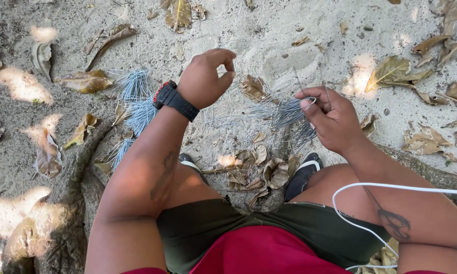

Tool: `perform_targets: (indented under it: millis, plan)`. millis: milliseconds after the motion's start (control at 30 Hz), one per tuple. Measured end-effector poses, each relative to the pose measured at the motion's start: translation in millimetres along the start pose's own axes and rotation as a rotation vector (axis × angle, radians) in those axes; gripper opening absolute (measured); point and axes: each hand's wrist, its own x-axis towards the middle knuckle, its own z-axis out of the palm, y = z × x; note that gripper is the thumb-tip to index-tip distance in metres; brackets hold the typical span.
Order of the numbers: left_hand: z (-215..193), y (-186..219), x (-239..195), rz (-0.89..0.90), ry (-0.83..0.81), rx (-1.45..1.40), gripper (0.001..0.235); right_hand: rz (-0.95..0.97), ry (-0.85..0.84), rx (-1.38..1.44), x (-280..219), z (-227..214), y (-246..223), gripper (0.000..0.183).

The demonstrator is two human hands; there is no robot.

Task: Untangling and sorting bundles of thin wire on the ground

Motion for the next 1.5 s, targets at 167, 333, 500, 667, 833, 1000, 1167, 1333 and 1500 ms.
perform_targets:
  millis: [167,333,500,667,833,1000,1167,1333,1500]
  plan:
    - [-13,38,-4,0.071,-0.052,-0.304,0.017,-0.001,-0.063,-0.135,0,6,-13,0.023]
    - [-19,52,-8,0.1,-0.164,-0.44,0.035,-0.035,0.0,-0.13,0,11,-8,0.02]
    - [-21,54,-13,0.219,-0.126,-0.396,0.025,-0.057,-0.043,-0.177,1,17,-16,0.019]
    - [-12,55,-16,0.129,-0.251,-0.376,0.058,-0.108,-0.07,-0.166,2,19,-19,0.027]
    - [-4,55,-18,0.108,-0.302,-0.332,0.066,-0.21,-0.156,-0.042,2,18,-12,0.059]
    - [2,48,-12,0.015,-0.371,-0.197,0.054,-0.261,-0.089,0.001,-4,21,-21,0.038]
    - [74,-43,16,-0.181,-0.467,0.059,0.044,-0.239,0.06,0.127,-1,2,9,0.017]
    - [220,-197,17,-0.314,-0.53,0.489,0.035,-0.243,0.137,0.146,2,-5,12,0.014]
    - [285,-166,-38,-0.269,-0.918,0.581,0.047,-0.23,0.189,-0.091,6,-12,18,0.013]
